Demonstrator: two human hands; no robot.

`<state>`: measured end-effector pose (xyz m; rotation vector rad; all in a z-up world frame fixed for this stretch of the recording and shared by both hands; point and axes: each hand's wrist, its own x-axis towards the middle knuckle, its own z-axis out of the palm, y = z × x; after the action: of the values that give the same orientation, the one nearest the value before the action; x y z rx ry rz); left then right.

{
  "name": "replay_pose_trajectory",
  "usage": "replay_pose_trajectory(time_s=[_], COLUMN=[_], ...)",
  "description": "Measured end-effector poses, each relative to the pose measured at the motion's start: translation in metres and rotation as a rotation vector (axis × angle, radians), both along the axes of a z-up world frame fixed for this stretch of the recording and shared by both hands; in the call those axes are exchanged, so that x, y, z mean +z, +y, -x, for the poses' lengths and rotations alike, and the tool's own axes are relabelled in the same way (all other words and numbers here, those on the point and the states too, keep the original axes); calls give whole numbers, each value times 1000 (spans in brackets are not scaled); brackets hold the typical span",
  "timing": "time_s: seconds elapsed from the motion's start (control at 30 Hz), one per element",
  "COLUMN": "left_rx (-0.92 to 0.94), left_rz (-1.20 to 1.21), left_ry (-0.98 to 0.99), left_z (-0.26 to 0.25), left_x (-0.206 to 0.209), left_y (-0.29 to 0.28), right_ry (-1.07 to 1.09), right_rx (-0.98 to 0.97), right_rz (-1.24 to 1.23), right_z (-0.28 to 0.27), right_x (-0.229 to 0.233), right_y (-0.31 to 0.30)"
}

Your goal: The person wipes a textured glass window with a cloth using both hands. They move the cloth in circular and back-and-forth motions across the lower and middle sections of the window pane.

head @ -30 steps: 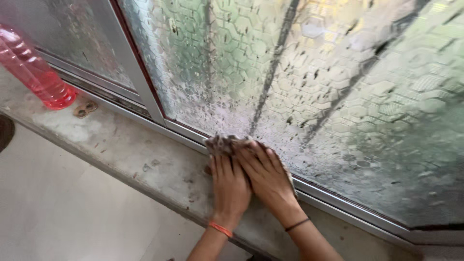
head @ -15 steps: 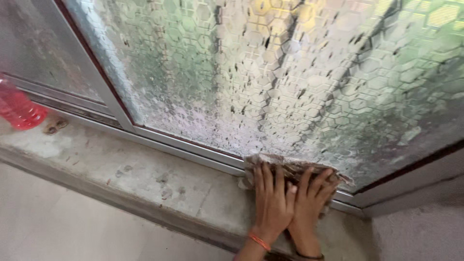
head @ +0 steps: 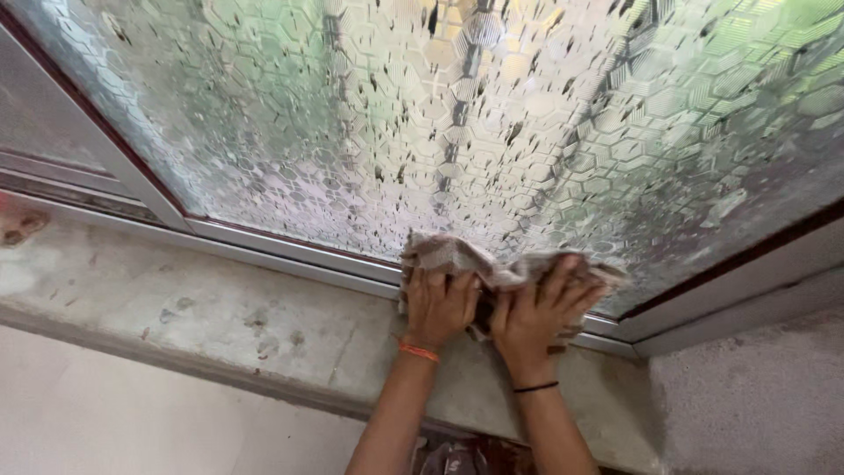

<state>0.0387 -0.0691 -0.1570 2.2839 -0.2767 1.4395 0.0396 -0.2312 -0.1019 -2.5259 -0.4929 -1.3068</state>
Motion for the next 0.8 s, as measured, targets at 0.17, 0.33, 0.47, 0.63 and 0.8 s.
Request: replay_pose_trajectory(time_s=[0.17,0.33,0.47,0.63,0.8], left_rx=[269,-181,-260,99,176], left_rz=[294,-160,-274,374,413], left_ry=[123,270,106,73,21], left_z=[19,24,19,21,26], left_x=[29,43,46,36,49], left_y=[8,-2,-6,15,21], right_ry=[-12,-100,-26,52,113], right_rx=[124,-139,-32,153,130], right_rz=[222,-245,-430,247,177], right_z=[5,-21,-16,12,8], right_x=[-6,-12,-15,-10,-6], right_y=[13,-31,-24,36,25])
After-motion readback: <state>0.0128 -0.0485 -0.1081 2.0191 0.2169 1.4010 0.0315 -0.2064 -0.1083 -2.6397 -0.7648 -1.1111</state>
